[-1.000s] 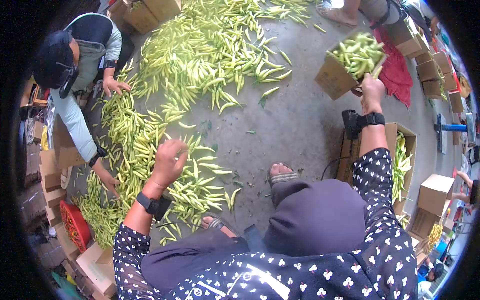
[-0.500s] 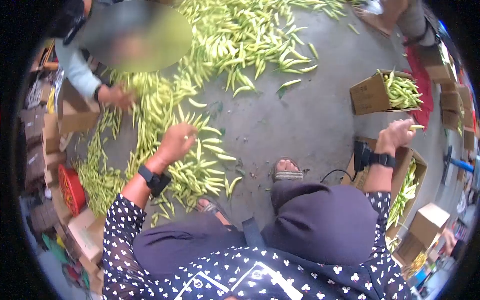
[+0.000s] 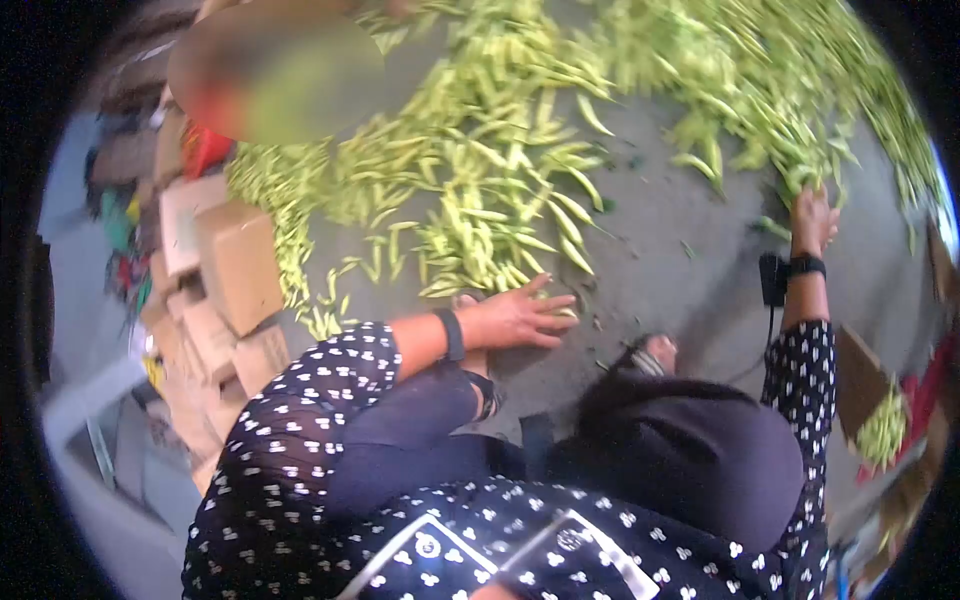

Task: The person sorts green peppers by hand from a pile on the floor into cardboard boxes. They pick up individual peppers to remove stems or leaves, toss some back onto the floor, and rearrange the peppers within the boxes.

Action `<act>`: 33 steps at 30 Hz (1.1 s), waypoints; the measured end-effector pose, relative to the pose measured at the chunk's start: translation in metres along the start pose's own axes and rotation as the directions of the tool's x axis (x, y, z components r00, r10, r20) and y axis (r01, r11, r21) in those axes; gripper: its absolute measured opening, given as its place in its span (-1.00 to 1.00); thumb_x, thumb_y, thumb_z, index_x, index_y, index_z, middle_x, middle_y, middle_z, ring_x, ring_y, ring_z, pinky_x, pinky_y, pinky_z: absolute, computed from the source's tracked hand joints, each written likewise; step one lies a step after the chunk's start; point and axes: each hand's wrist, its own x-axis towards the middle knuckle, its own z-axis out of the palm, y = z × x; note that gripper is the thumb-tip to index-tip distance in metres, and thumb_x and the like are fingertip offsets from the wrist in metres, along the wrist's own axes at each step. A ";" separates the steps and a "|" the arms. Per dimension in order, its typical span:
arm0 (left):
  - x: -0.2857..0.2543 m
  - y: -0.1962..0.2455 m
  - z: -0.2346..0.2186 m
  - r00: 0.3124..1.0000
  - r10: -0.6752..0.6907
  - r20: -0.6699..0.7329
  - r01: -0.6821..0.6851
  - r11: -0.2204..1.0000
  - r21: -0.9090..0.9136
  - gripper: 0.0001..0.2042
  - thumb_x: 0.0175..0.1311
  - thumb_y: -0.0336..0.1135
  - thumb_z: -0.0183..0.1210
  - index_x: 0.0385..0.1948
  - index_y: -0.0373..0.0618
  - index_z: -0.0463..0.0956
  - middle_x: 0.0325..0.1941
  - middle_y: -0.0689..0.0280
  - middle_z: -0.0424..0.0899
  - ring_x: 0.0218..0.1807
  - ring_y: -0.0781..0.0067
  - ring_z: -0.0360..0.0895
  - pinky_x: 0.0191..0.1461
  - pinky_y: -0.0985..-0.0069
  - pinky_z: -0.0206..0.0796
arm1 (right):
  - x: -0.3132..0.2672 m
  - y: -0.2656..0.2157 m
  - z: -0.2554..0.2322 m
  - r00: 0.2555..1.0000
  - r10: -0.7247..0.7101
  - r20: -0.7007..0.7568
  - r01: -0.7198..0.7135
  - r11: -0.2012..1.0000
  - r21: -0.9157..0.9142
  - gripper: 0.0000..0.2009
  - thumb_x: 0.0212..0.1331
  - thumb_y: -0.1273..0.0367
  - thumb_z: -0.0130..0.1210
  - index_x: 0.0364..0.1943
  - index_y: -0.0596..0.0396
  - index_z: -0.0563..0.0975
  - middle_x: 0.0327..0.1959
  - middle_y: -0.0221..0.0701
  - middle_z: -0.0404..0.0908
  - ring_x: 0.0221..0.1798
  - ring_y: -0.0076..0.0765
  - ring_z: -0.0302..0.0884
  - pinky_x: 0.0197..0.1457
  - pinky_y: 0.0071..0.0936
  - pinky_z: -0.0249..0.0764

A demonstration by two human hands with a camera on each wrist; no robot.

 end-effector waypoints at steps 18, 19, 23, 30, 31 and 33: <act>-0.275 0.029 -0.078 -0.231 -0.886 -0.403 0.934 -0.085 -0.347 -0.58 0.07 -0.22 0.24 0.01 -0.10 0.49 0.20 0.02 0.41 0.23 -0.04 0.34 0.25 0.13 0.23 | -0.134 -0.075 0.011 0.508 -0.861 0.015 0.861 0.508 0.019 -0.71 0.16 0.43 0.02 -0.02 0.12 0.49 0.21 -0.14 0.38 0.23 0.06 0.31 0.22 -0.20 0.32; -0.294 0.043 -0.062 -0.309 -0.877 -0.368 0.913 -0.165 -0.374 -0.57 0.07 -0.21 0.25 0.02 -0.08 0.49 0.18 0.02 0.43 0.21 -0.04 0.36 0.24 0.11 0.23 | -0.132 -0.073 0.004 0.517 -0.847 0.121 0.852 0.524 0.024 -0.73 0.15 0.45 0.02 -0.05 0.11 0.51 0.14 -0.11 0.42 0.16 0.08 0.37 0.16 -0.18 0.35; -0.442 0.092 0.052 -0.636 -0.720 -0.277 0.751 -0.495 -0.437 -0.52 0.10 -0.19 0.23 0.09 -0.10 0.45 0.17 0.03 0.46 0.23 -0.02 0.35 0.23 0.11 0.25 | -0.096 -0.035 0.036 0.487 -0.866 0.114 0.847 0.500 0.182 -0.80 0.10 0.49 0.00 -0.19 0.12 0.55 -0.12 -0.08 0.54 -0.08 0.10 0.50 -0.05 -0.16 0.44; -0.603 0.033 0.111 -0.727 -0.676 -0.124 0.672 -0.663 -0.329 -0.54 0.10 -0.17 0.25 0.04 -0.16 0.46 0.10 0.00 0.48 0.16 -0.04 0.38 0.18 0.11 0.27 | -0.194 -0.111 -0.095 0.778 -0.354 0.518 0.028 0.845 0.535 -0.71 0.34 0.25 -0.08 -0.03 0.09 0.53 -0.51 -0.48 0.49 -0.46 -0.55 0.39 -0.45 -0.54 0.33; -0.611 0.029 0.115 -0.743 -0.659 -0.113 0.656 -0.685 -0.317 -0.54 0.10 -0.17 0.25 0.03 -0.17 0.46 0.10 -0.01 0.48 0.15 -0.04 0.38 0.17 0.11 0.27 | -0.202 -0.116 -0.098 0.780 -0.307 0.545 -0.071 0.822 0.565 -0.71 0.33 0.24 -0.07 -0.03 0.11 0.53 -0.49 -0.49 0.49 -0.46 -0.55 0.39 -0.43 -0.54 0.36; -0.613 0.029 0.120 -0.761 -0.640 -0.105 0.637 -0.708 -0.304 -0.54 0.10 -0.17 0.26 0.02 -0.18 0.47 0.08 -0.02 0.49 0.13 -0.05 0.39 0.16 0.11 0.28 | -0.205 -0.122 -0.108 0.753 -0.299 0.587 -0.139 0.799 0.585 -0.70 0.34 0.24 -0.06 0.00 0.11 0.51 -0.46 -0.50 0.50 -0.42 -0.56 0.43 -0.42 -0.53 0.38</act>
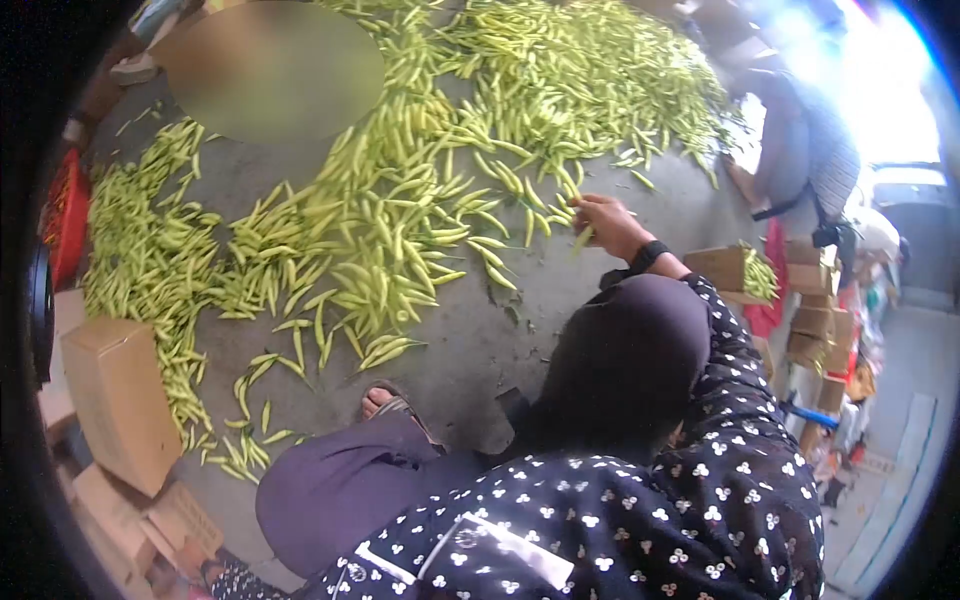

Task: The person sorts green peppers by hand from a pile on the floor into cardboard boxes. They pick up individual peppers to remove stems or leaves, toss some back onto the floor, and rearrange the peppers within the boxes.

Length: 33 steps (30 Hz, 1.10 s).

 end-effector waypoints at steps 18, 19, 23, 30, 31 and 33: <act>0.011 -0.002 -0.021 0.993 -0.001 -0.121 0.002 1.000 0.012 -0.55 0.09 -0.14 0.30 -0.11 -0.33 0.50 -0.08 -0.11 0.55 -0.05 -0.08 0.47 0.04 0.10 0.35 | -0.070 -0.031 0.045 0.925 0.161 0.345 -0.346 0.730 0.589 -0.69 0.34 0.26 -0.11 0.08 0.06 0.44 -0.15 -0.39 0.55 0.00 -0.15 0.53 0.05 -0.01 0.44; 0.008 0.000 -0.028 0.989 -0.001 -0.151 0.002 1.000 0.007 -0.55 0.09 -0.13 0.30 -0.11 -0.34 0.50 -0.09 -0.12 0.55 -0.06 -0.08 0.47 0.03 0.10 0.35 | -0.068 -0.027 0.050 0.906 0.137 0.400 -0.363 0.739 0.568 -0.69 0.34 0.25 -0.11 0.04 0.07 0.47 -0.16 -0.41 0.57 -0.01 -0.17 0.55 0.04 0.02 0.44; -0.019 0.014 -0.066 0.953 0.038 -0.299 -0.049 0.998 -0.029 -0.54 0.09 -0.13 0.31 -0.14 -0.37 0.51 -0.12 -0.14 0.56 -0.10 -0.09 0.49 0.01 0.10 0.36 | -0.048 0.004 0.061 0.924 0.137 0.356 -0.160 0.986 0.036 -0.75 0.27 0.33 -0.04 -0.09 0.14 0.55 -0.49 -0.45 0.47 -0.44 -0.51 0.43 -0.37 -0.46 0.40; -0.115 0.066 -0.205 0.732 0.152 -0.664 -0.298 0.948 -0.111 -0.53 0.09 -0.11 0.33 -0.19 -0.42 0.52 -0.18 -0.18 0.58 -0.17 -0.11 0.52 -0.04 0.10 0.39 | -0.018 0.081 0.076 0.961 -0.072 0.267 0.172 0.913 -0.370 -0.75 0.17 0.32 0.03 -0.14 0.13 0.58 -0.50 -0.36 0.59 -0.42 -0.45 0.53 -0.31 -0.42 0.48; -0.132 0.080 -0.229 0.685 0.177 -0.706 -0.348 0.932 -0.104 -0.53 0.09 -0.11 0.33 -0.20 -0.43 0.52 -0.19 -0.18 0.58 -0.18 -0.11 0.52 -0.04 0.10 0.39 | -0.017 0.085 0.075 0.970 -0.094 0.223 0.159 0.943 -0.293 -0.74 0.17 0.34 0.04 -0.10 0.14 0.56 -0.46 -0.37 0.58 -0.42 -0.47 0.52 -0.31 -0.44 0.46; -0.167 0.107 -0.279 0.588 0.226 -0.776 -0.441 0.895 -0.073 -0.53 0.09 -0.11 0.33 -0.21 -0.45 0.53 -0.21 -0.19 0.59 -0.20 -0.11 0.53 -0.06 0.10 0.40 | -0.015 0.081 0.069 0.984 -0.065 0.163 0.073 0.997 -0.040 -0.68 0.19 0.32 0.03 -0.04 0.23 0.51 -0.37 -0.31 0.60 -0.36 -0.32 0.58 -0.25 -0.35 0.51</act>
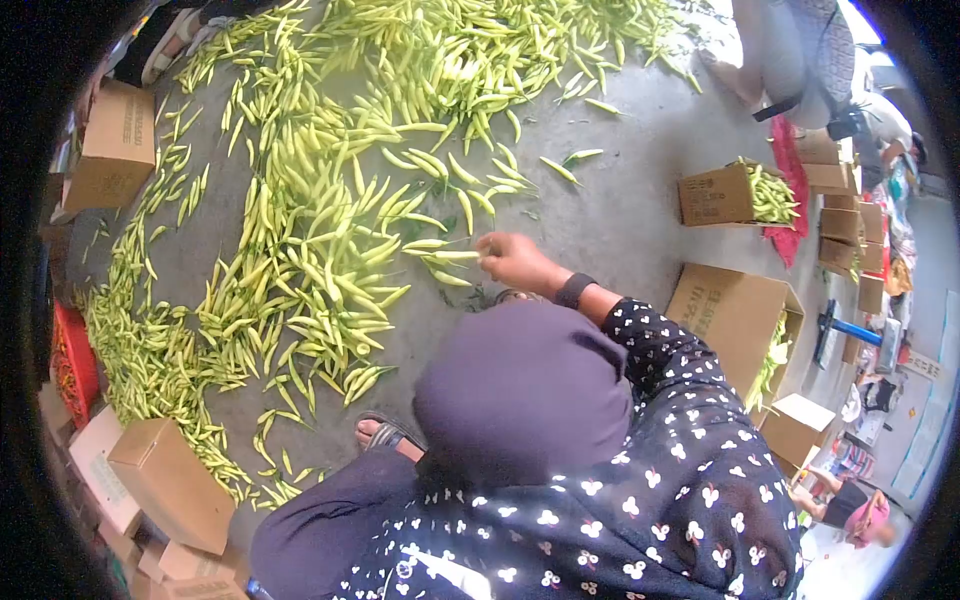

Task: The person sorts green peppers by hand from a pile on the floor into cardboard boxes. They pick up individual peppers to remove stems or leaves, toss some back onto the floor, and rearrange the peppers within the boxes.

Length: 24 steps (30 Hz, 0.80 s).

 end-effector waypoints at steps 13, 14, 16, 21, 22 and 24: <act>0.108 0.343 0.014 0.582 0.669 0.462 -0.473 0.741 -0.478 -0.73 0.24 -0.47 0.12 -0.10 -0.50 0.48 -0.05 0.02 0.62 -0.03 0.18 0.53 0.15 0.36 0.28 | 0.021 0.053 -0.071 0.990 0.119 0.073 -0.068 -0.050 0.996 -0.57 0.33 0.15 -0.14 0.16 0.10 0.30 0.15 -0.08 0.32 0.17 0.01 0.39 0.14 0.03 0.41; 0.095 0.386 0.020 0.514 0.795 0.321 -0.584 0.599 -0.548 -0.76 0.21 -0.50 0.11 -0.14 -0.49 0.49 -0.08 0.02 0.62 -0.06 0.16 0.54 0.10 0.37 0.29 | 0.022 0.057 -0.073 0.992 0.115 0.042 -0.044 0.014 0.999 -0.58 0.31 0.16 -0.09 0.15 0.10 0.31 0.14 -0.09 0.34 0.13 -0.02 0.43 0.05 -0.09 0.47; 0.086 0.445 0.040 0.285 0.918 0.276 -0.684 0.397 -0.612 -0.80 0.21 -0.47 0.13 -0.17 -0.33 0.54 -0.21 0.01 0.61 -0.16 0.14 0.55 -0.03 0.34 0.33 | 0.020 0.055 -0.075 0.991 0.130 0.002 -0.018 0.118 0.993 -0.59 0.27 0.20 0.02 0.13 0.09 0.34 0.05 -0.14 0.44 -0.02 -0.14 0.55 -0.19 -0.37 0.54; 0.037 0.569 0.071 0.090 0.996 -0.012 -0.792 0.065 -0.607 -0.80 0.09 -0.40 0.19 -0.23 -0.17 0.53 -0.26 0.10 0.54 -0.14 0.00 0.48 -0.09 0.25 0.33 | 0.028 0.061 -0.076 0.975 0.208 -0.073 0.001 0.329 0.944 -0.59 0.26 0.21 0.05 0.12 0.08 0.37 -0.07 -0.24 0.52 -0.16 -0.31 0.58 -0.25 -0.48 0.50; 0.026 0.586 0.072 0.082 0.996 0.025 -0.782 0.080 -0.618 -0.79 0.07 -0.42 0.18 -0.23 -0.16 0.54 -0.24 0.12 0.55 -0.12 0.01 0.47 -0.08 0.25 0.33 | 0.030 0.063 -0.077 0.970 0.217 -0.113 0.022 0.382 0.924 -0.60 0.25 0.25 0.06 0.13 0.09 0.37 -0.09 -0.26 0.53 -0.17 -0.34 0.57 -0.28 -0.51 0.48; 0.010 0.600 0.093 0.156 0.987 0.040 -0.702 0.139 -0.698 -0.74 0.05 -0.46 0.16 -0.17 -0.13 0.55 -0.18 0.17 0.57 -0.05 0.07 0.49 0.02 0.31 0.34 | 0.035 0.066 -0.080 0.962 0.226 -0.155 0.041 0.441 0.896 -0.60 0.24 0.28 0.07 0.13 0.09 0.37 -0.11 -0.28 0.54 -0.19 -0.38 0.56 -0.30 -0.55 0.46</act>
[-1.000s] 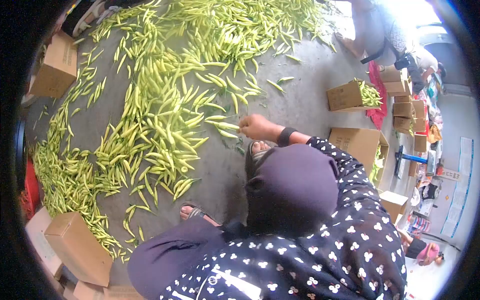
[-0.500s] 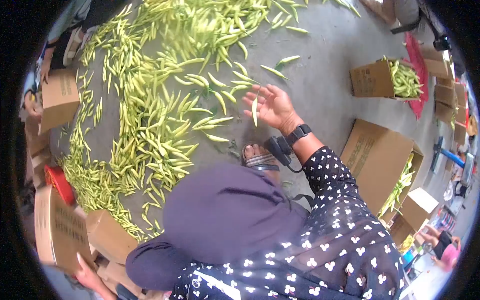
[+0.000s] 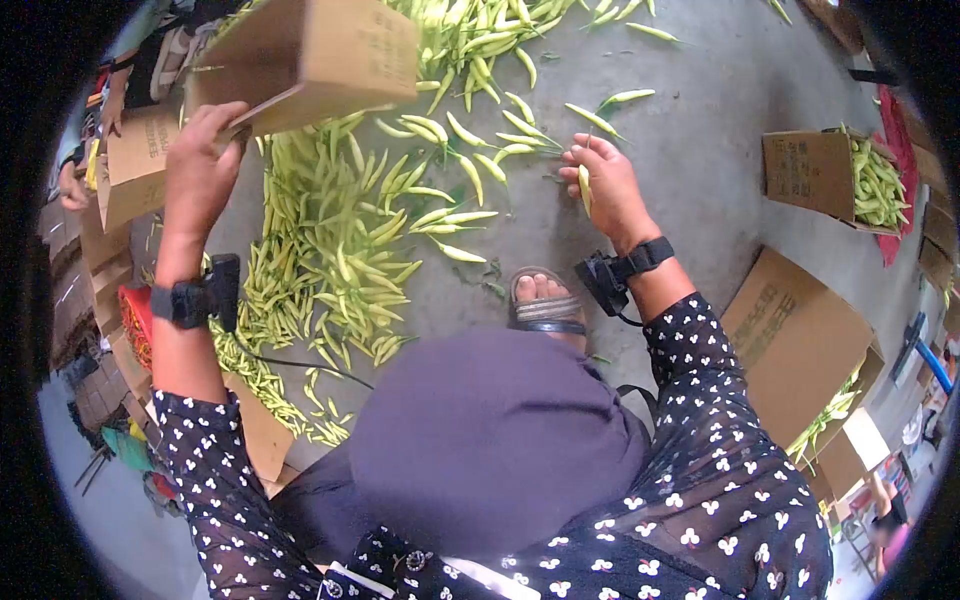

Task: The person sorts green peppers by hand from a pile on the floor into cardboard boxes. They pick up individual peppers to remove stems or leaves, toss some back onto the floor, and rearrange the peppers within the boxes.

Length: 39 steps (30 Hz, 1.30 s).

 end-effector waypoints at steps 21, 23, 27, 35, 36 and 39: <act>-0.127 0.140 0.149 0.960 -0.161 0.230 0.245 0.879 -0.410 -0.52 -0.10 -0.44 0.32 -0.02 -0.09 0.46 0.01 0.15 0.48 0.08 0.05 0.40 0.15 0.28 0.31 | 0.023 -0.017 0.006 0.721 -0.659 0.214 0.532 0.330 -0.780 -0.76 0.04 0.46 0.10 -0.16 0.13 0.56 -0.25 -0.17 0.60 -0.21 -0.14 0.58 -0.10 -0.31 0.50; -0.130 0.149 0.158 0.958 -0.161 0.238 0.247 0.884 -0.396 -0.51 -0.13 -0.44 0.34 -0.03 -0.10 0.46 0.00 0.16 0.48 0.07 0.07 0.41 0.14 0.27 0.32 | 0.033 -0.040 -0.027 0.670 -0.718 0.189 0.528 0.281 -0.801 -0.77 0.05 0.46 0.10 -0.17 0.13 0.56 -0.28 -0.18 0.60 -0.23 -0.15 0.58 -0.10 -0.32 0.50; -0.134 0.152 0.164 0.957 -0.160 0.242 0.245 0.891 -0.381 -0.51 -0.15 -0.44 0.35 -0.06 -0.09 0.47 -0.10 0.23 0.48 -0.03 0.12 0.43 0.00 0.28 0.36 | 0.035 -0.076 -0.045 0.722 -0.684 0.103 0.288 0.162 -0.944 -0.67 0.02 0.39 0.17 -0.06 0.10 0.52 -0.21 -0.17 0.56 -0.18 -0.12 0.55 -0.09 -0.29 0.49; -0.143 0.159 0.163 0.953 -0.046 0.298 0.139 0.944 -0.299 -0.61 -0.18 -0.37 0.36 -0.24 -0.06 0.44 -0.22 0.23 0.43 -0.11 0.14 0.43 -0.13 0.26 0.37 | 0.038 -0.079 -0.005 0.782 -0.483 0.393 0.228 -0.366 -0.902 -0.73 0.02 0.29 0.16 -0.20 0.09 0.51 -0.15 -0.19 0.51 -0.11 0.00 0.52 -0.10 -0.13 0.48; -0.143 0.160 0.163 0.948 -0.047 0.316 0.138 0.952 -0.272 -0.61 -0.19 -0.36 0.36 -0.26 -0.09 0.42 -0.20 0.22 0.43 -0.11 0.13 0.42 -0.12 0.28 0.37 | 0.038 -0.077 -0.004 0.780 -0.481 0.401 0.236 -0.368 -0.899 -0.73 0.02 0.29 0.16 -0.20 0.09 0.51 -0.15 -0.19 0.51 -0.11 0.00 0.52 -0.10 -0.13 0.48; -0.144 0.161 0.165 0.941 -0.052 0.334 0.126 0.971 -0.205 -0.66 -0.13 -0.31 0.34 -0.32 -0.12 0.39 -0.25 0.20 0.48 -0.20 0.11 0.49 -0.21 0.27 0.40 | 0.042 -0.070 -0.004 0.756 -0.493 0.430 0.227 -0.419 -0.879 -0.82 0.05 0.32 0.10 -0.31 0.10 0.49 -0.15 -0.21 0.51 -0.12 0.00 0.53 -0.13 -0.09 0.48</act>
